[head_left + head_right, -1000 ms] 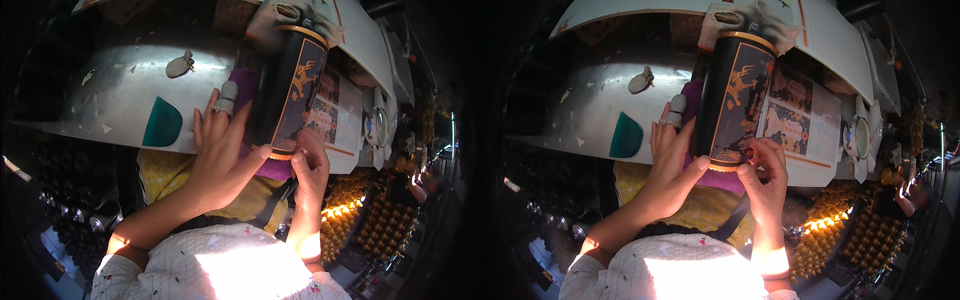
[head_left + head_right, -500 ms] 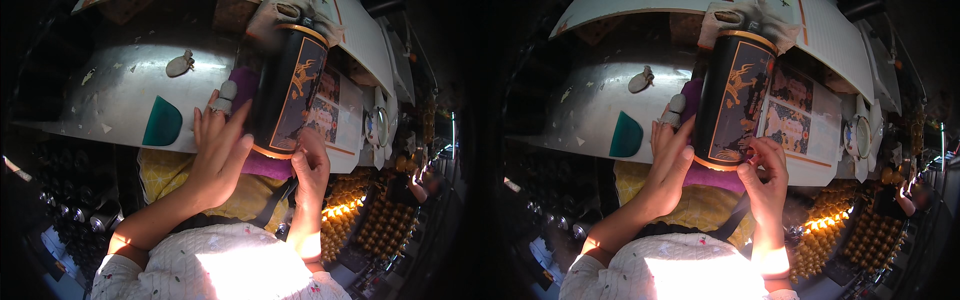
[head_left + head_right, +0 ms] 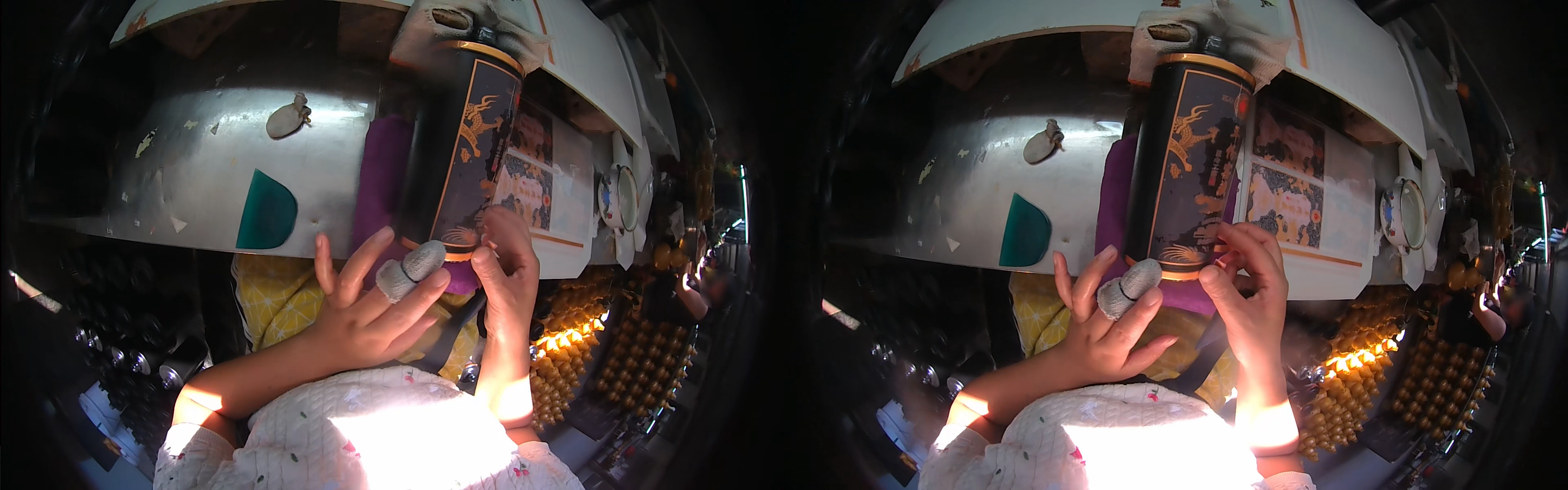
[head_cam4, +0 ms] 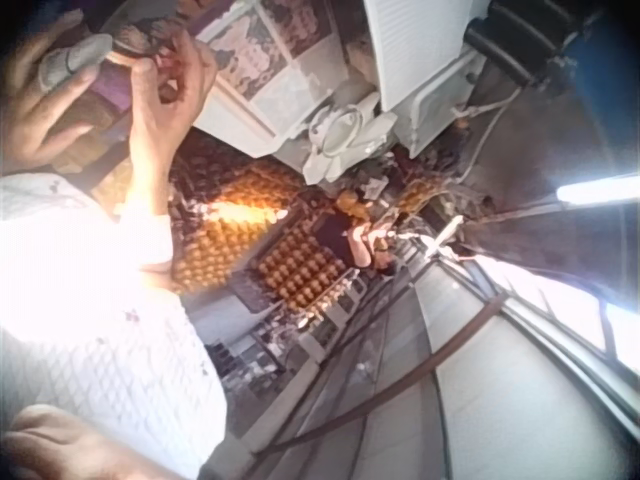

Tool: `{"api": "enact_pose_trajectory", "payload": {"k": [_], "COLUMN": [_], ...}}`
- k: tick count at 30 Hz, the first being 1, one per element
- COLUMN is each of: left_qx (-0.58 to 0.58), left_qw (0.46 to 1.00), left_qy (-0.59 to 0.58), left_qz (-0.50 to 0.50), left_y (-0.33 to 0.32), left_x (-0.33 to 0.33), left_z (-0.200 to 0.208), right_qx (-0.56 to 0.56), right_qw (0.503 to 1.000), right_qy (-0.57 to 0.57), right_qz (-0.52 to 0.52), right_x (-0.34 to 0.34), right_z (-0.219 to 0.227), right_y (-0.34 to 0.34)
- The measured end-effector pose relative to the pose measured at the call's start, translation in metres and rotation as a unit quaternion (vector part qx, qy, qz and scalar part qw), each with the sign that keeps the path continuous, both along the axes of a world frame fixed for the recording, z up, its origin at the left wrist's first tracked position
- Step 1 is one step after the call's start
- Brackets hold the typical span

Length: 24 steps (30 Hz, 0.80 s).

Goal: The person applies decorative paper labels and gold foil strips to cylindrical black containers. They smooth the labels with a blue plastic card and trim the edges with scissors. The finished containers are placed on a nearby rack.

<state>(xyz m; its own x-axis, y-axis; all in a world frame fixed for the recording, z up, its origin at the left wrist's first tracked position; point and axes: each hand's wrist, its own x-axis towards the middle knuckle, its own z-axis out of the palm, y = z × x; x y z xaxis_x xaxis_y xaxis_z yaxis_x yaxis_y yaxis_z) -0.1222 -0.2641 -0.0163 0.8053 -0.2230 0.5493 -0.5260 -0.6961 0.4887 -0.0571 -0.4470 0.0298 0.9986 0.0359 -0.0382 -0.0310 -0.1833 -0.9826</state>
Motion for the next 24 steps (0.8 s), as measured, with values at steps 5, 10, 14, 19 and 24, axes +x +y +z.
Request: {"api": "enact_pose_trajectory", "payload": {"k": [5,10,14,19,24], "left_qx": [-0.080,0.082,0.199,0.243,0.200], "left_qw": [0.994,0.996,0.979,0.969,0.974], "left_qy": [0.078,0.027,-0.038,-0.038,-0.062], "left_qz": [0.016,0.000,0.031,-0.008,0.084], "left_y": [0.007,0.009,-0.008,-0.028,-0.010], "left_x": [-0.003,-0.003,0.001,0.017,0.052], "left_z": [-0.002,0.004,0.018,0.034,0.046], "right_qx": [-0.011,0.044,0.094,0.118,0.142], "right_qw": [1.000,0.998,0.993,0.990,0.987], "right_qy": [-0.011,0.031,0.027,0.010,0.043], "right_qz": [0.021,0.040,0.061,0.082,0.059], "right_x": [0.002,0.000,0.001,0.005,0.006], "right_z": [0.001,0.002,-0.001,-0.003,-0.004], "right_y": [-0.003,-0.011,-0.015,-0.021,-0.037]}}
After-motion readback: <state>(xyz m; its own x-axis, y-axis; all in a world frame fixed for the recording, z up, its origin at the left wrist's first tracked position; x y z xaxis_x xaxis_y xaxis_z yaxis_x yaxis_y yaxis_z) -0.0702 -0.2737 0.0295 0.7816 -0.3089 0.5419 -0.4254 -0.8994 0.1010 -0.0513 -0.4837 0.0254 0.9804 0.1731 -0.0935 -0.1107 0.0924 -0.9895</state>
